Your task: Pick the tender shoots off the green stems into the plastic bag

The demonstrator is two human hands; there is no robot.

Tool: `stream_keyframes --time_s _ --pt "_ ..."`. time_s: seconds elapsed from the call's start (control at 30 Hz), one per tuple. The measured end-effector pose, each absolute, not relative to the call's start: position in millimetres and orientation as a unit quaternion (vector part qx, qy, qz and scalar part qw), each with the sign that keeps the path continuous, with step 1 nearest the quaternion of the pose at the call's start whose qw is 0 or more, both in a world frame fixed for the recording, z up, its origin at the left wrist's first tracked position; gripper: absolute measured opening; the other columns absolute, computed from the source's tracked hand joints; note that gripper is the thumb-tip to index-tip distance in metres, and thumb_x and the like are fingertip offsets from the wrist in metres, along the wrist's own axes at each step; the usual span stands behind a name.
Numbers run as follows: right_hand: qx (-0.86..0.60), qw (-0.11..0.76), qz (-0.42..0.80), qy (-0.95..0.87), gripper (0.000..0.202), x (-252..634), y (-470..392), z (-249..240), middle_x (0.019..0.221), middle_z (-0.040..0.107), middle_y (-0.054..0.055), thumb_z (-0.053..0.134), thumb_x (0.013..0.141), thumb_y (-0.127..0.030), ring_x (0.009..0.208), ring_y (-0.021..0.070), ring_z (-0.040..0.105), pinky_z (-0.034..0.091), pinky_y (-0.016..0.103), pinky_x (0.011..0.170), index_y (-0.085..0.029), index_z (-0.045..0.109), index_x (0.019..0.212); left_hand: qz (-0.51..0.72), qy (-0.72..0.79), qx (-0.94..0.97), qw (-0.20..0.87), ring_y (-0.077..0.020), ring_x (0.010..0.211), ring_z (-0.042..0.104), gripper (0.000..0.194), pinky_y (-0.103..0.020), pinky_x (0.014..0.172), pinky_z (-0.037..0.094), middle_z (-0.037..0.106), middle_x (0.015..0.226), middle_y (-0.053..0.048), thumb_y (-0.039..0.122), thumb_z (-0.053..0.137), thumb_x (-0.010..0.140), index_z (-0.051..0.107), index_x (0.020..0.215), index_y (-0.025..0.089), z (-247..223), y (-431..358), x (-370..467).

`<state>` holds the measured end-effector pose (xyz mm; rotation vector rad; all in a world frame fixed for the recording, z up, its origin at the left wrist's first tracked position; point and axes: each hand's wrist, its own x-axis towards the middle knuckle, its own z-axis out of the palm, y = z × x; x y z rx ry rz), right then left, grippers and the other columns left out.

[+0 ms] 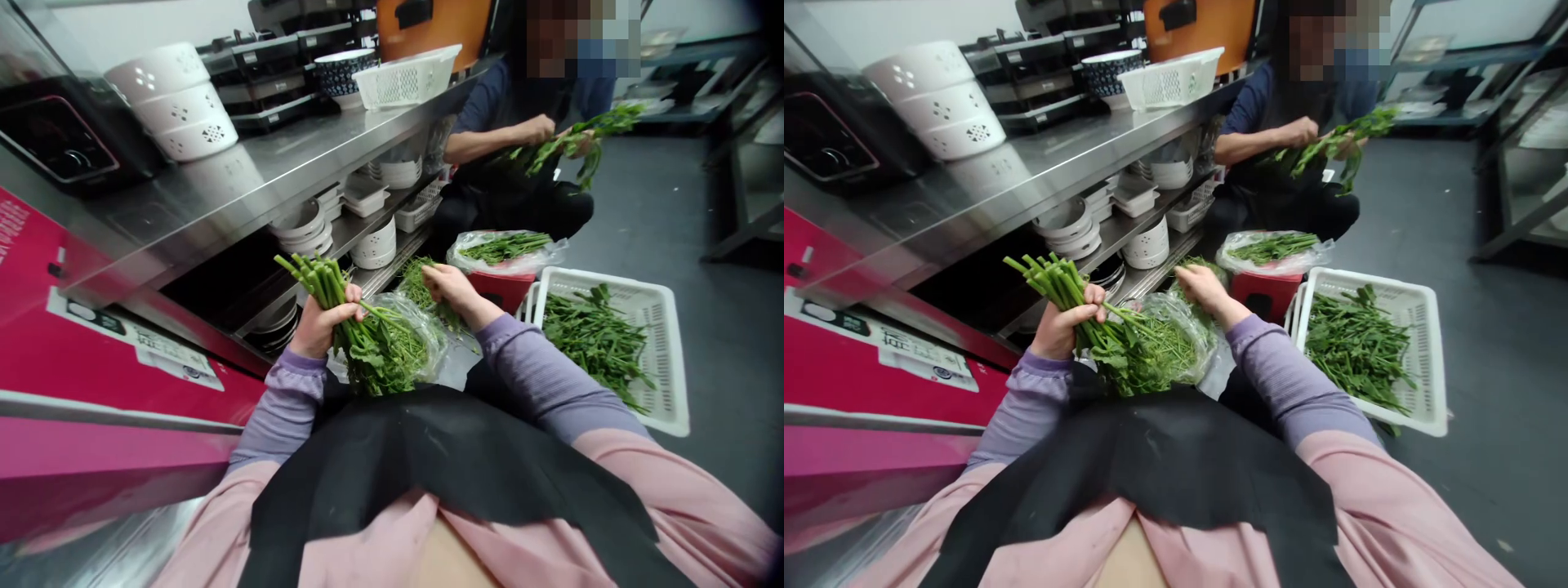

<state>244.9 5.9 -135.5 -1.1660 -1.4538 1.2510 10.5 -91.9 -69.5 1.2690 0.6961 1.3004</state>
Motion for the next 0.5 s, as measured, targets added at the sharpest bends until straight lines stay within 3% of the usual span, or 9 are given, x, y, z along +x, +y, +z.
stream_keyframes --time_s 0.1,0.2,0.37,0.5 --pt "-0.300 0.292 0.661 -0.623 0.033 212 -13 -112 0.060 0.053 -0.002 0.063 0.075 -0.046 0.040 0.0044 0.034 0.024 0.020 0.037 -0.014 0.054 0.078 0.522 0.295 0.542 0.589 -0.0111 0.060 0.058 0.021 -0.025 0.061 0.046 0.057 0.082 -0.002 0.016 0.072 0.064 0.053 0.074 0.014 -78 -84 16" --pt "-0.236 0.233 0.717 -0.613 0.028 192 -29 -101 0.055 0.051 -0.004 0.069 0.069 -0.037 0.038 0.0038 0.037 0.025 0.018 0.036 -0.012 0.056 0.076 0.492 0.309 0.555 0.596 -0.0132 0.061 0.058 0.020 -0.028 0.064 0.048 0.059 0.072 -0.002 0.018 0.072 0.065 0.055 0.075 0.013 -85 -78 17" --pt "-0.238 0.256 0.748 -0.564 0.014 192 -39 -112 0.048 0.043 -0.006 0.057 0.074 -0.027 0.034 0.0045 0.032 0.022 0.019 0.033 -0.015 0.051 0.069 0.528 0.322 0.514 0.595 -0.0130 0.061 0.060 0.021 -0.027 0.063 0.048 0.060 0.075 -0.002 0.018 0.072 0.064 0.056 0.077 0.014 -88 -74 13" --pt "-0.286 0.325 0.754 -0.494 0.016 188 -49 -127 0.046 0.039 -0.006 0.050 0.074 -0.024 0.035 0.0056 0.030 0.021 0.020 0.034 -0.019 0.040 0.062 0.558 0.358 0.506 0.552 -0.0115 0.055 0.058 0.019 -0.025 0.056 0.045 0.057 0.069 0.001 0.015 0.072 0.062 0.056 0.072 0.014 -90 -71 19"
